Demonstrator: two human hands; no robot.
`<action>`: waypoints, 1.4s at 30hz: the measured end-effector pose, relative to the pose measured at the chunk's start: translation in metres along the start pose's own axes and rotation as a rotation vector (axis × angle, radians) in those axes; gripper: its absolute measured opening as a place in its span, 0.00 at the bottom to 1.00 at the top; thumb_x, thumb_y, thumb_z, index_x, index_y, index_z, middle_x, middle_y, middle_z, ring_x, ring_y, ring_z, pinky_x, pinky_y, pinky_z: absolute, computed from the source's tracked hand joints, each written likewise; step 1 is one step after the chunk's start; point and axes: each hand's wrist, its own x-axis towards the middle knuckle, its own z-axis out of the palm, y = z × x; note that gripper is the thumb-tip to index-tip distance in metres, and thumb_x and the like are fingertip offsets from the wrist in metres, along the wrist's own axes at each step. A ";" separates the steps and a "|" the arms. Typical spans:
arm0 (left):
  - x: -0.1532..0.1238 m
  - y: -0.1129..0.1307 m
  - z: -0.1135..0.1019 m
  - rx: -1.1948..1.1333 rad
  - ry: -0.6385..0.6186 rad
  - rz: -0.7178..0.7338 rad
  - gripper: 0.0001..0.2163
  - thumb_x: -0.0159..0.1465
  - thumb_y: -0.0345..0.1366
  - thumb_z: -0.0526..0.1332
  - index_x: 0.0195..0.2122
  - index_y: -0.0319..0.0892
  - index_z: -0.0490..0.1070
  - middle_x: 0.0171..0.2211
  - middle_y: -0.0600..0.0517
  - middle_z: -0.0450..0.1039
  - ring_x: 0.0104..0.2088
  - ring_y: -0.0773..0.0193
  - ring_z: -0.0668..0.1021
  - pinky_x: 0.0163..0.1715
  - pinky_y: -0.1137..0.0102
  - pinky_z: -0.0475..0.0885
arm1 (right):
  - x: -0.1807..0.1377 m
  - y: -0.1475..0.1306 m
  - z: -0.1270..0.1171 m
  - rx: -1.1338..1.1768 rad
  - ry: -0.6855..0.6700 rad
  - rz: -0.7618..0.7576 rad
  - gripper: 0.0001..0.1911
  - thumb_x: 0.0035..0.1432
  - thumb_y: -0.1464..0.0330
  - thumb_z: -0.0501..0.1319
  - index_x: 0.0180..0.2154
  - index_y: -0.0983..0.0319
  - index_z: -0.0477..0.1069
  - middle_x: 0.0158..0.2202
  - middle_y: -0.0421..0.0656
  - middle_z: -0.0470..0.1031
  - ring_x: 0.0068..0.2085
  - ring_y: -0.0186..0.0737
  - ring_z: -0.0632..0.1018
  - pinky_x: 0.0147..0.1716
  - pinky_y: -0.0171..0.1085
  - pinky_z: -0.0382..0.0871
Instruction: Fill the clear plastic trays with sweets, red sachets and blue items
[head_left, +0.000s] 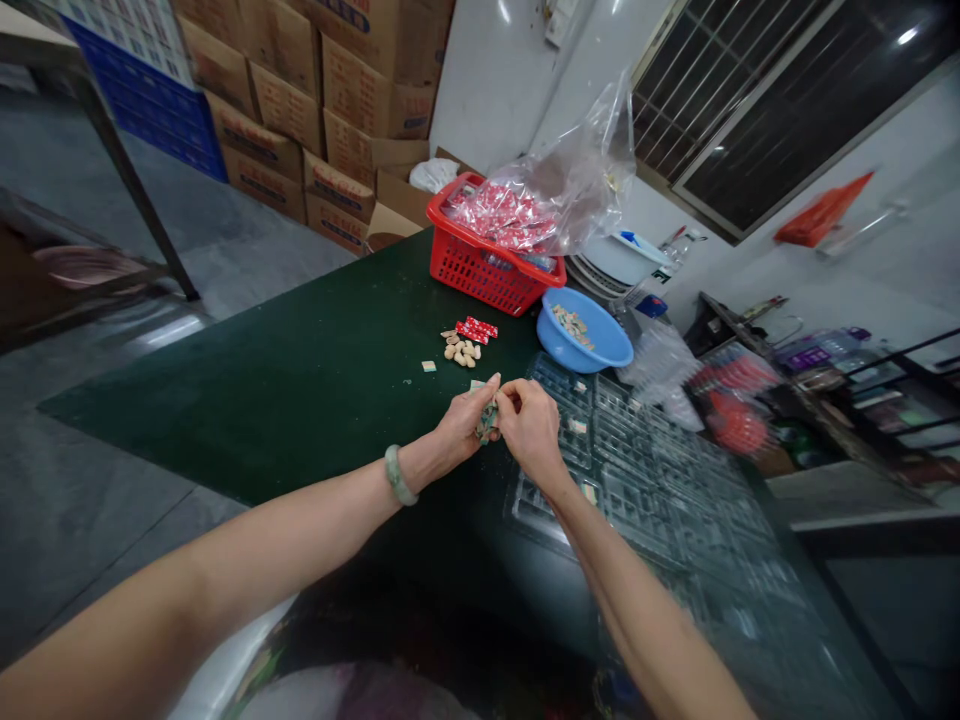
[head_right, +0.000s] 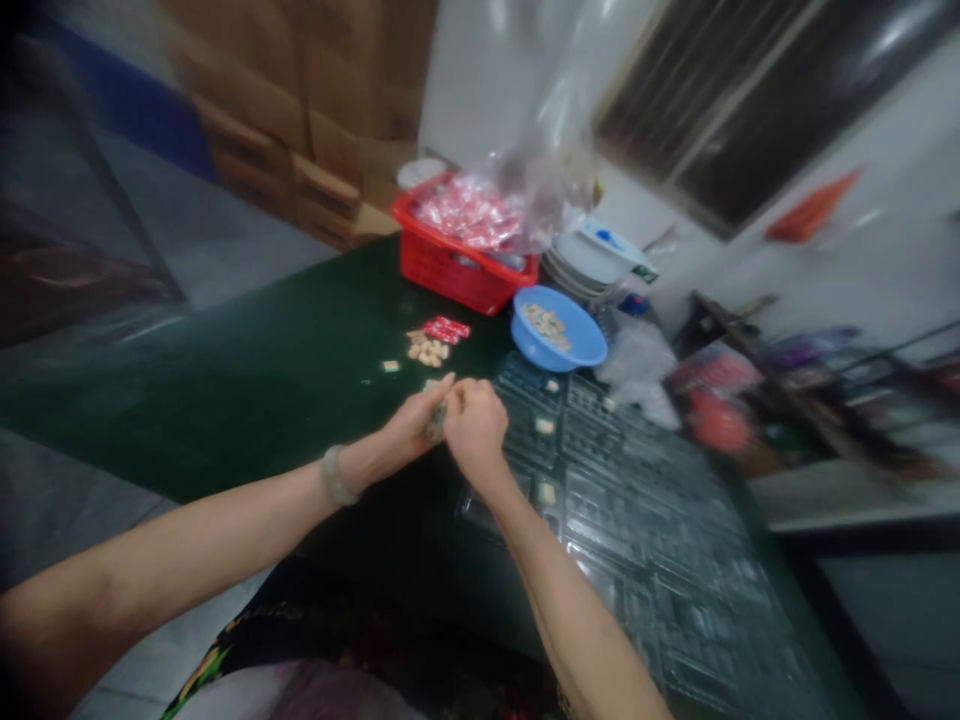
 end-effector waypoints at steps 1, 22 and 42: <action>-0.001 0.000 0.001 -0.004 0.006 0.009 0.11 0.56 0.39 0.63 0.23 0.37 0.66 0.19 0.53 0.66 0.18 0.70 0.70 0.17 0.76 0.64 | -0.001 -0.001 0.001 0.030 -0.005 -0.005 0.10 0.57 0.66 0.52 0.27 0.61 0.68 0.28 0.42 0.69 0.30 0.36 0.70 0.30 0.35 0.60; 0.018 -0.010 -0.014 -0.067 -0.104 -0.103 0.15 0.61 0.45 0.55 0.26 0.38 0.66 0.19 0.51 0.66 0.15 0.66 0.70 0.10 0.75 0.60 | 0.014 0.032 0.000 0.816 -0.055 0.406 0.11 0.40 0.64 0.60 0.28 0.62 0.66 0.20 0.37 0.69 0.21 0.32 0.69 0.18 0.30 0.60; 0.013 -0.009 -0.005 -0.142 0.125 0.042 0.12 0.56 0.40 0.63 0.24 0.38 0.63 0.20 0.55 0.65 0.19 0.69 0.70 0.19 0.74 0.65 | -0.037 0.003 0.017 0.466 0.038 0.259 0.04 0.48 0.71 0.56 0.29 0.61 0.70 0.32 0.42 0.70 0.32 0.37 0.70 0.35 0.37 0.65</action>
